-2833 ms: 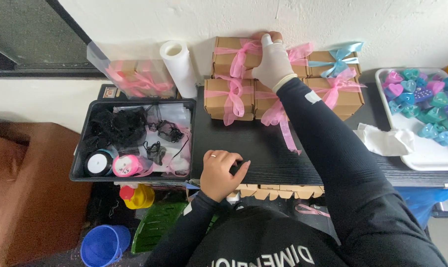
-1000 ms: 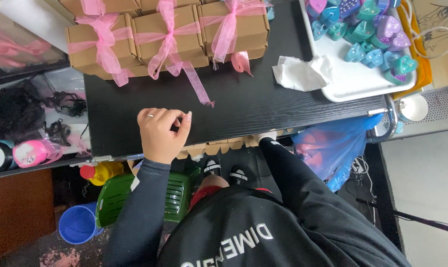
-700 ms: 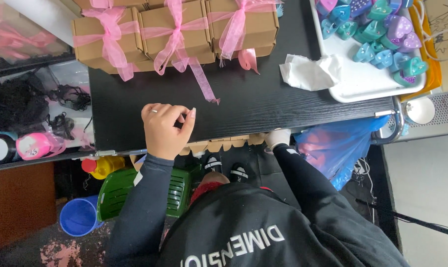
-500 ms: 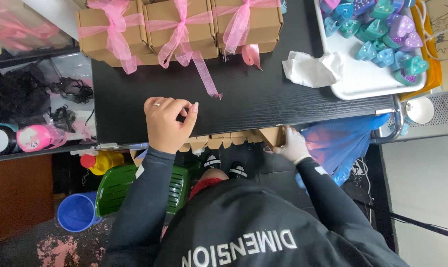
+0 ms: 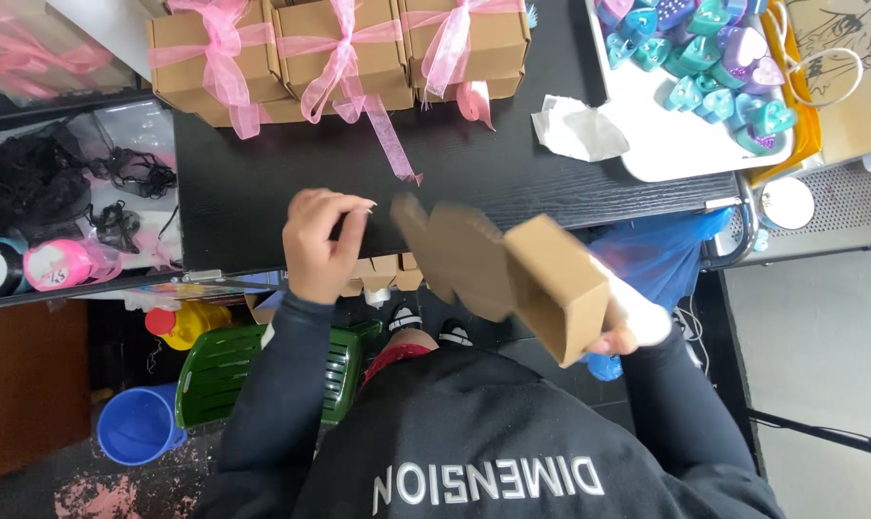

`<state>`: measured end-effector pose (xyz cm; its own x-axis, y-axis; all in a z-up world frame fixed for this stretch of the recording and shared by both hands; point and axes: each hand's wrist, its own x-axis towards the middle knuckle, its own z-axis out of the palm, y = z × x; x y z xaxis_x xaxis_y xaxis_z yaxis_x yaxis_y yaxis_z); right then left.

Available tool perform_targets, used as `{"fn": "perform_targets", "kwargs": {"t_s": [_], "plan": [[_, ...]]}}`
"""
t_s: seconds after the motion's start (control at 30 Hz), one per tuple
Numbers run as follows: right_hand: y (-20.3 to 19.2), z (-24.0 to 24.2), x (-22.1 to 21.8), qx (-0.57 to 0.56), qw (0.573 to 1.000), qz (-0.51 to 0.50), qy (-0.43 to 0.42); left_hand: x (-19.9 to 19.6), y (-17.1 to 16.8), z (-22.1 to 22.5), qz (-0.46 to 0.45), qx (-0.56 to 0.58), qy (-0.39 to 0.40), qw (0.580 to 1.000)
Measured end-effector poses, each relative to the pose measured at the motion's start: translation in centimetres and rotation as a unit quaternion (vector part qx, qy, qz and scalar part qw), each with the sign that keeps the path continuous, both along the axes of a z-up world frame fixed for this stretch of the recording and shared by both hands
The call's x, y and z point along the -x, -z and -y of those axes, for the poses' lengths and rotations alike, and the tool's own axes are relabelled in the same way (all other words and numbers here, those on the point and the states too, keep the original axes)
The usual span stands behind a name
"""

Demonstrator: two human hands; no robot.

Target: Packaging heart-shaped soaps into a small cardboard box with decorative crinkle paper and tying a ribbon.

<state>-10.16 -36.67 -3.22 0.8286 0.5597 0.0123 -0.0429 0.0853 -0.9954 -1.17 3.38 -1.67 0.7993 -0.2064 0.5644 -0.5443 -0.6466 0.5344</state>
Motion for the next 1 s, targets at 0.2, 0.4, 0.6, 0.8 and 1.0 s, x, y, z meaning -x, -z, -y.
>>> {"fn": "perform_targets", "kwargs": {"t_s": [0.2,0.4,0.6,0.8,1.0], "plan": [[4.4,-4.9,-1.6,-0.115,0.992,-0.035,0.046,6.2,1.7,2.6,-0.193,0.374,0.114,0.900],[5.6,-9.2,-4.0,-0.090,0.995,0.038,-0.025,8.1,0.6,4.9,-0.270,0.488,0.180,0.810],[6.1,-11.2,-4.7,-0.009,0.990,0.140,-0.033,6.9,2.4,4.1,-0.175,0.262,0.099,0.944],[-2.2,-10.3,-4.7,-0.088,0.995,-0.054,-0.005,0.2,-1.4,4.5,-0.205,0.305,0.071,0.927],[3.8,-1.7,-0.4,0.035,0.975,-0.131,0.174,-5.8,0.6,2.9,-0.322,0.261,0.054,0.908]]}}
